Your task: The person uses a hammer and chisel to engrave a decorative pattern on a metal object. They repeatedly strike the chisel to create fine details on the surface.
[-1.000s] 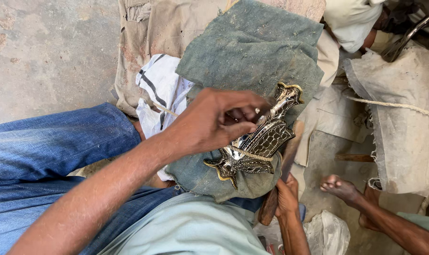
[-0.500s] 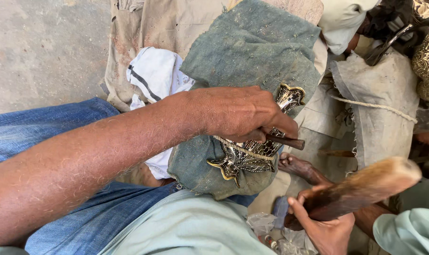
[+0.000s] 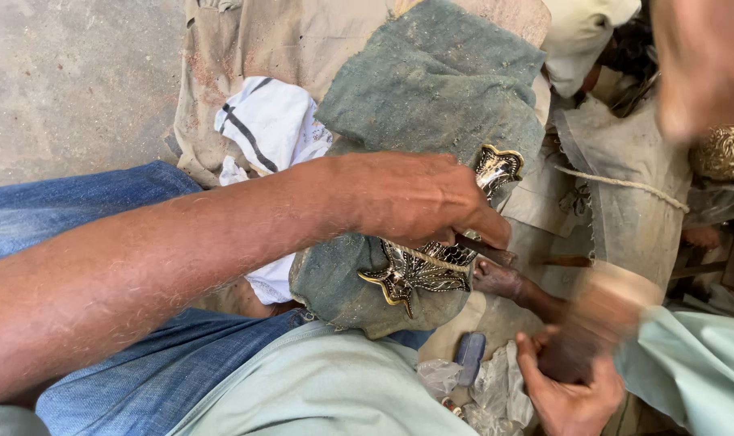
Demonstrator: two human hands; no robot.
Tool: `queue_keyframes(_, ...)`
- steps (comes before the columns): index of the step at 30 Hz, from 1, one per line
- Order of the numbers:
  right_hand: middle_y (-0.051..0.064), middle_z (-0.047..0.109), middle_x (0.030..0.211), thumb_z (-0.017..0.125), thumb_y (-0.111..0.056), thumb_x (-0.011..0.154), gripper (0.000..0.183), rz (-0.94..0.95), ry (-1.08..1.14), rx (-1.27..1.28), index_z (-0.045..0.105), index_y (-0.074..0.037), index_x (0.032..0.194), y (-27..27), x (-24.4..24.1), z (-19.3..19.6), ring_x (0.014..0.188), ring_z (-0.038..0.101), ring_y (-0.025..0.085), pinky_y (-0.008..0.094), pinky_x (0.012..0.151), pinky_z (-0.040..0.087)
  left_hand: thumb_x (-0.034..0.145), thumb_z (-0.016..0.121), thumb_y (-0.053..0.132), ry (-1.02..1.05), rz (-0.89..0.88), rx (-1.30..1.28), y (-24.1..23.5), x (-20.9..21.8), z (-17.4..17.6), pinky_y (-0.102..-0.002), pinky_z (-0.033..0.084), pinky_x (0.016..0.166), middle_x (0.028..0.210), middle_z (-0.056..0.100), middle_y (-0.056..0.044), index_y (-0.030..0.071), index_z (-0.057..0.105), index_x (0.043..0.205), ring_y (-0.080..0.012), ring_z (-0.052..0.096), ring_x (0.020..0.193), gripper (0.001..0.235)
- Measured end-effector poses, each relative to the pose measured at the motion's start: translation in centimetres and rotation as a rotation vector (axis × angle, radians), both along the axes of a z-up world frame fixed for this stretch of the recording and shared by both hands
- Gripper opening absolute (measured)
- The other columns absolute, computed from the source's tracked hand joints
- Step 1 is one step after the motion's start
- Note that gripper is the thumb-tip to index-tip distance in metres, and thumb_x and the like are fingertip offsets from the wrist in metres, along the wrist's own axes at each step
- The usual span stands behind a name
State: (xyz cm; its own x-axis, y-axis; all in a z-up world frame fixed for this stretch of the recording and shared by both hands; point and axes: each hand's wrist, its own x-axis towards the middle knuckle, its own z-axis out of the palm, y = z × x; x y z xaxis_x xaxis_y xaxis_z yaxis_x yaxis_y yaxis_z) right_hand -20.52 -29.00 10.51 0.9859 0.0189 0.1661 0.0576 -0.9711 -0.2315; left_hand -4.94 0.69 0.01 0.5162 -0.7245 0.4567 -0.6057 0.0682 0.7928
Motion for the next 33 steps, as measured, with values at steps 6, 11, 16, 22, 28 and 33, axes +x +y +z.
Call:
queue_keyframes(6, 0.007, 0.071, 0.085, 0.086, -0.002, 0.076, 0.036, 0.020, 0.044, 0.025, 0.068, 0.001, 0.107, -1.3, -0.9, -0.8, 0.081, 0.069, 0.013, 0.029, 0.080, 0.058, 0.079, 0.075, 0.009, -0.144, 0.022, -0.211, -0.4, 0.1, -0.5, -0.050, 0.053, 0.080, 0.099, 0.077, -0.006, 0.014, 0.065, 0.124, -0.0265, 0.075, 0.089, 0.046)
queue_keyframes(11, 0.010, 0.069, 0.081, 0.088, -0.002, 0.075, 0.033, 0.092, -0.009, -0.107, 0.068, 0.003, 0.100, -0.8, -0.2, -0.4, 0.073, 0.067, 0.016, 0.030, 0.072, 0.054, 0.082, 0.075, 0.005, -0.119, -0.019, -0.098, 0.7, -0.1, -0.5, -0.048, 0.055, 0.075, 0.089, 0.077, -0.006, 0.010, 0.065, 0.110, -0.0283, 0.075, 0.088, 0.030)
queue_keyframes(16, 0.010, 0.066, 0.076, 0.090, -0.007, 0.072, 0.034, 0.197, -0.005, -0.240, 0.067, 0.003, 0.095, 0.0, 0.4, -0.5, 0.069, 0.067, 0.016, 0.031, 0.068, 0.052, 0.084, 0.074, 0.006, -0.137, -0.011, -0.001, 1.3, -0.4, 0.3, -0.048, 0.055, 0.073, 0.086, 0.076, -0.008, 0.009, 0.063, 0.107, -0.0285, 0.074, 0.087, 0.025)
queue_keyframes(22, 0.008, 0.066, 0.069, 0.089, -0.005, 0.072, 0.031, 0.100, -0.112, 0.194, 0.064, 0.002, 0.087, -0.9, 0.0, -1.7, 0.059, 0.065, 0.015, 0.029, 0.057, 0.050, 0.083, 0.071, 0.005, -0.171, -0.017, -0.091, 1.8, -0.8, -0.1, -0.049, 0.054, 0.071, 0.087, 0.075, -0.009, 0.010, 0.067, 0.104, -0.0323, 0.071, 0.086, 0.022)
queue_keyframes(28, 0.011, 0.065, 0.077, 0.081, 0.005, 0.078, 0.023, 0.061, -0.051, 0.317, 0.062, 0.002, 0.091, 0.1, -2.2, -6.6, 0.065, 0.064, 0.018, 0.030, 0.061, 0.054, 0.096, 0.064, 0.001, -0.162, 0.197, -0.317, 5.0, -0.9, -0.7, -0.042, 0.059, 0.082, 0.105, 0.075, -0.009, 0.011, 0.068, 0.118, -0.0282, 0.073, 0.093, 0.024)
queue_keyframes(33, 0.018, 0.064, 0.086, 0.065, 0.017, 0.086, 0.032, -0.015, 0.019, 0.967, 0.051, 0.000, 0.109, -0.9, -4.9, -8.3, 0.076, 0.066, 0.024, 0.042, 0.076, 0.060, 0.110, 0.069, 0.005, 0.029, 0.685, -0.586, 8.9, -3.3, -3.1, -0.033, 0.062, 0.096, 0.126, 0.069, -0.009, 0.009, 0.060, 0.133, -0.0203, 0.073, 0.113, 0.026)
